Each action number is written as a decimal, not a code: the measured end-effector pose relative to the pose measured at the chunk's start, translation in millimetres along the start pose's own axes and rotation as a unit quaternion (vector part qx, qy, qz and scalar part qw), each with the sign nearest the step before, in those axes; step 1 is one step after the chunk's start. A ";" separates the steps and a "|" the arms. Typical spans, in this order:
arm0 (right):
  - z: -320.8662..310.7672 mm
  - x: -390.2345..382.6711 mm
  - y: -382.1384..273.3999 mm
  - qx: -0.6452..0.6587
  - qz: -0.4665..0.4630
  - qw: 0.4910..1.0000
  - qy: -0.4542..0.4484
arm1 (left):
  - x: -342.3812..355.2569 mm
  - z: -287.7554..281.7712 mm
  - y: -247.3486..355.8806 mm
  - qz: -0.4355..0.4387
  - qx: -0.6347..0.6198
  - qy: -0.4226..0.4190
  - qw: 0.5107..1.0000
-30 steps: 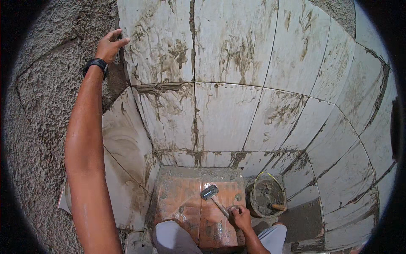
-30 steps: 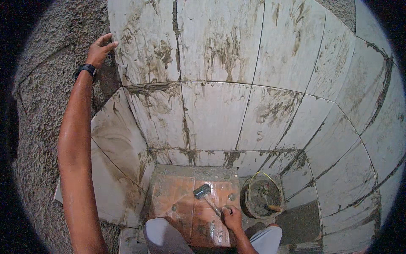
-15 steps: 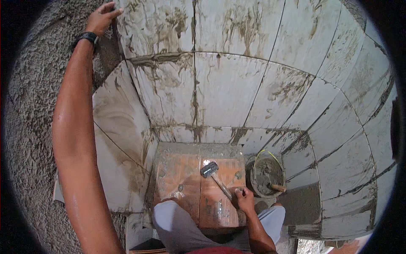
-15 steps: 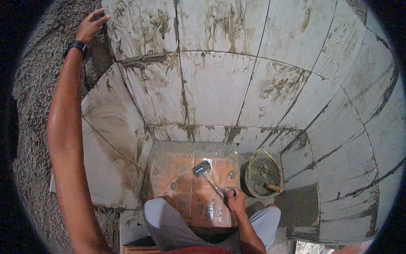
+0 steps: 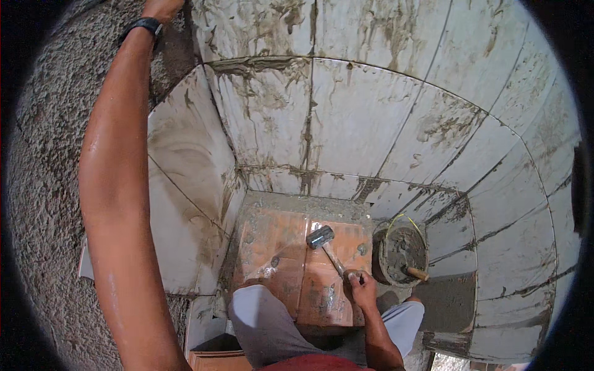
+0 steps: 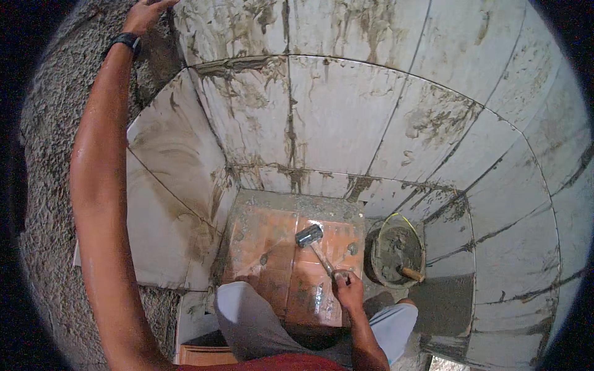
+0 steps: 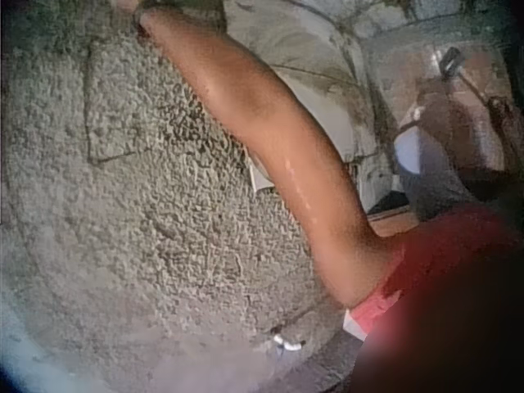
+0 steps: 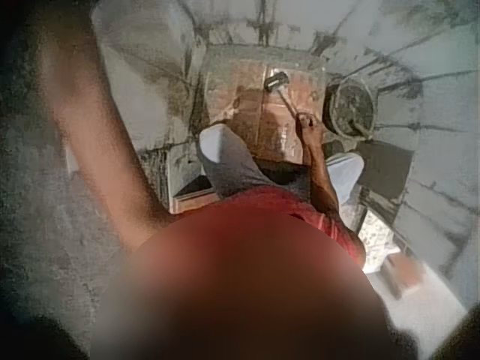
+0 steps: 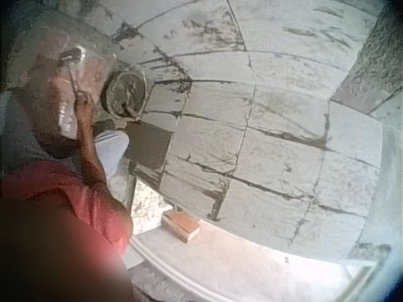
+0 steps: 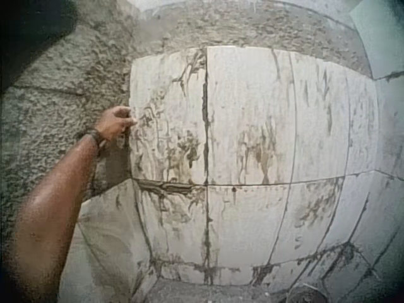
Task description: Spreading mortar on a tile and fixing it onto a wall.
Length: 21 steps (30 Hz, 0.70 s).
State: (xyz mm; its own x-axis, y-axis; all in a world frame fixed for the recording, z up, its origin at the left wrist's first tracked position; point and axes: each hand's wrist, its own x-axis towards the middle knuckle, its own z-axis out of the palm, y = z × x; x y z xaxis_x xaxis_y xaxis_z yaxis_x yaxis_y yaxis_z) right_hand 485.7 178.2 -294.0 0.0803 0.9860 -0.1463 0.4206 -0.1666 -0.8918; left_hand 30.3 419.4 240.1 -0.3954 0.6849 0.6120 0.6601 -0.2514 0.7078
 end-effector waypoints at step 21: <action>240.9 237.0 -180.7 0.357 0.077 0.912 -0.190 | 28.1 0.5 -25.3 0.076 0.115 0.000 0.990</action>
State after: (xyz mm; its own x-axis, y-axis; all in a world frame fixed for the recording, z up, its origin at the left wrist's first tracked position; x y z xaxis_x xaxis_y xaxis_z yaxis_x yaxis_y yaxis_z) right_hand 211.1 444.5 -270.7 -0.2862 0.9069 -0.3094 -0.2749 -0.3870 -0.8801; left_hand 2.8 445.3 239.2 -0.2798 0.6505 0.7061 0.8401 -0.1900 0.5080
